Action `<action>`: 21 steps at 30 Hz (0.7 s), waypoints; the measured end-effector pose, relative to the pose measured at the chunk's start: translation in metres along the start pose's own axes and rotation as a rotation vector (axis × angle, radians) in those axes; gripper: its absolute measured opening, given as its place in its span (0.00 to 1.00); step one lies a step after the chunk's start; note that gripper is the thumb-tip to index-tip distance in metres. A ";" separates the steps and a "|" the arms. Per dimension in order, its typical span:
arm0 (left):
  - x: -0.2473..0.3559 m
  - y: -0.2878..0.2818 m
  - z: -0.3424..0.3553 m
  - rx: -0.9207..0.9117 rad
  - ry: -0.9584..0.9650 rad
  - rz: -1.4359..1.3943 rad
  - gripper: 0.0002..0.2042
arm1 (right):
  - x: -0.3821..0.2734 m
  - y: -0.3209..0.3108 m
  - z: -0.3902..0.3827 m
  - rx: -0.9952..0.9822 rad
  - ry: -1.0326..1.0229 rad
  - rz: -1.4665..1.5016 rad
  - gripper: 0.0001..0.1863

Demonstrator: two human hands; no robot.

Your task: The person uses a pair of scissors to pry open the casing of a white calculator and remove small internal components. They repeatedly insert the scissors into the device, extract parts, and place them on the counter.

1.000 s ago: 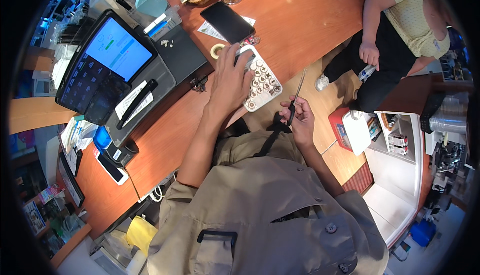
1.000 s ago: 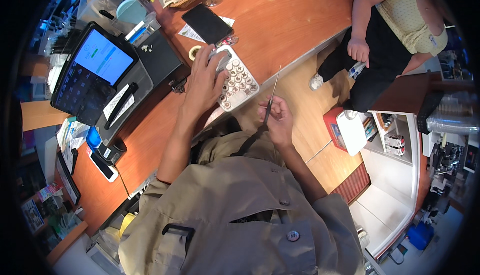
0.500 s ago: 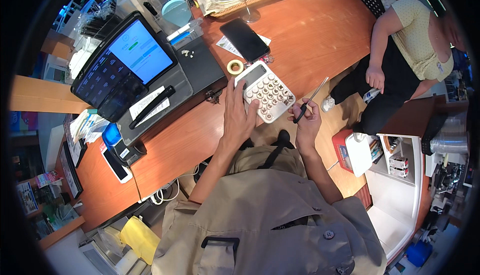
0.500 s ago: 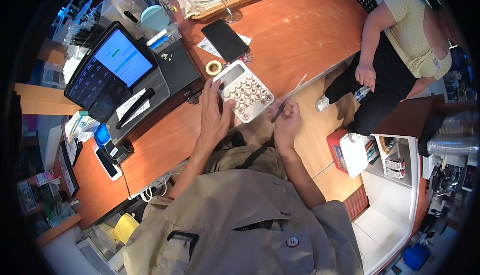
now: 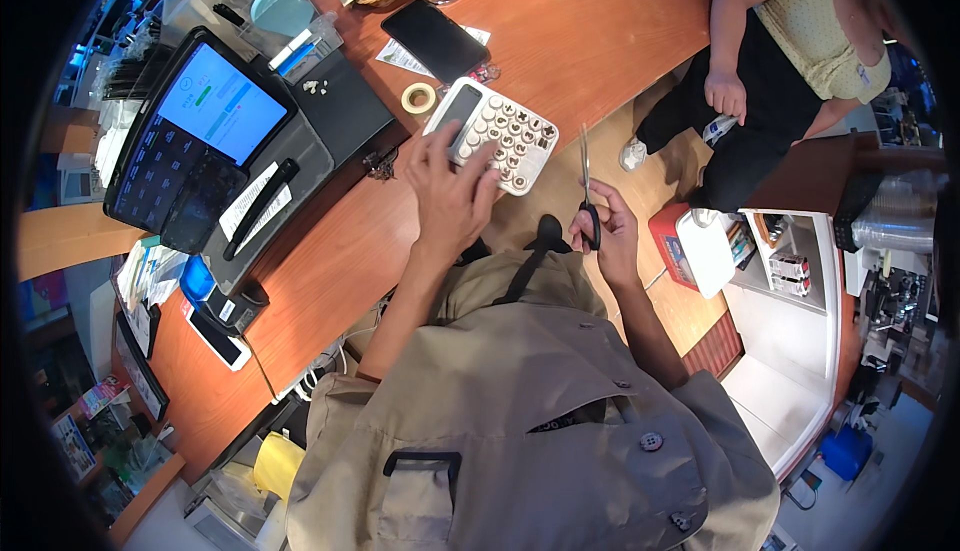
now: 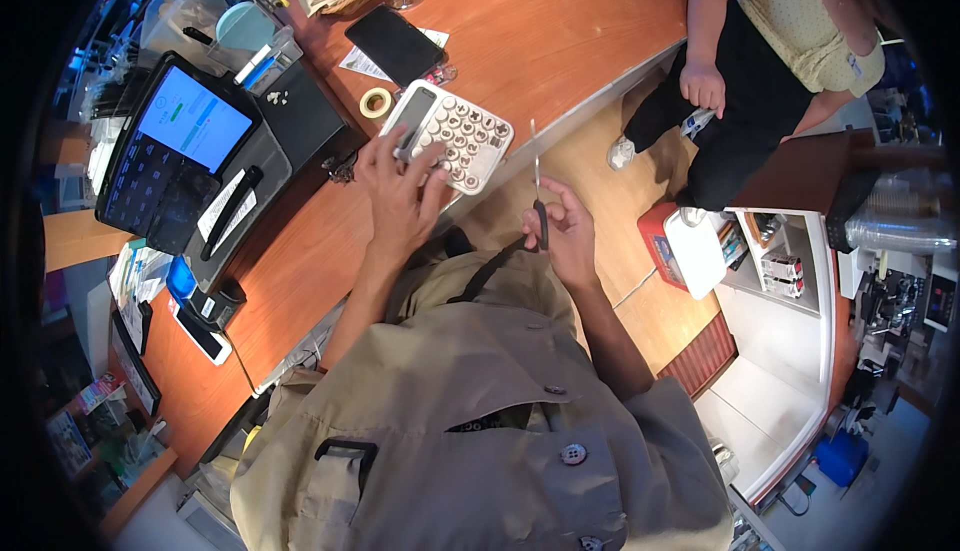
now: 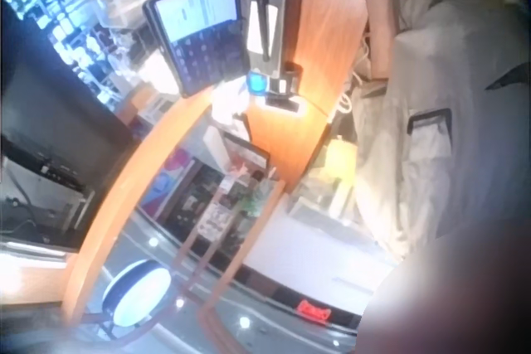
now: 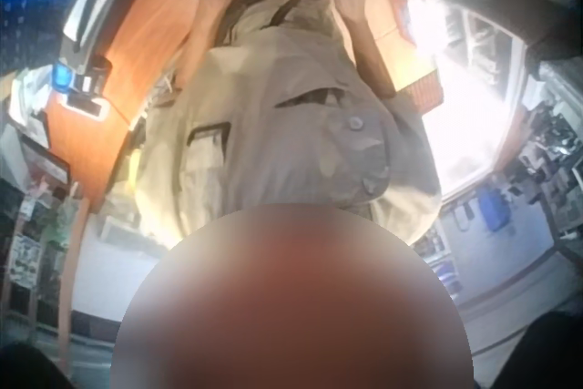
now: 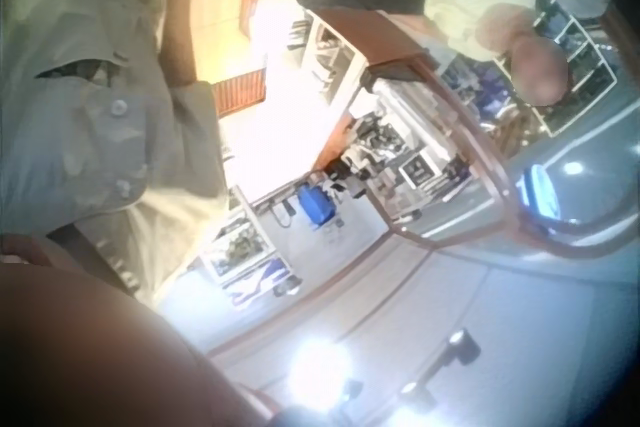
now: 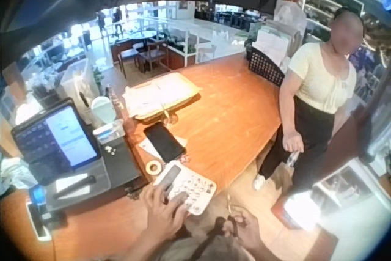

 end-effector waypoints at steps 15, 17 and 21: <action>0.019 0.024 0.000 -0.150 0.152 -0.064 0.17 | 0.034 0.004 -0.020 -0.039 0.141 0.064 0.28; 0.019 0.024 0.000 -0.166 0.150 -0.068 0.17 | 0.035 0.004 -0.017 -0.047 0.130 0.046 0.29; 0.020 0.023 0.001 -0.172 0.155 -0.070 0.18 | 0.035 0.000 -0.013 -0.045 0.149 0.026 0.30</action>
Point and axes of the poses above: each hand's wrist, its own z-axis towards the middle knuckle, its own y-axis out of the palm, x = y × z, the point moved 4 cm from there along z, towards the middle knuckle, and after that the axes turned 15 degrees about z, right-handed, at the moved point
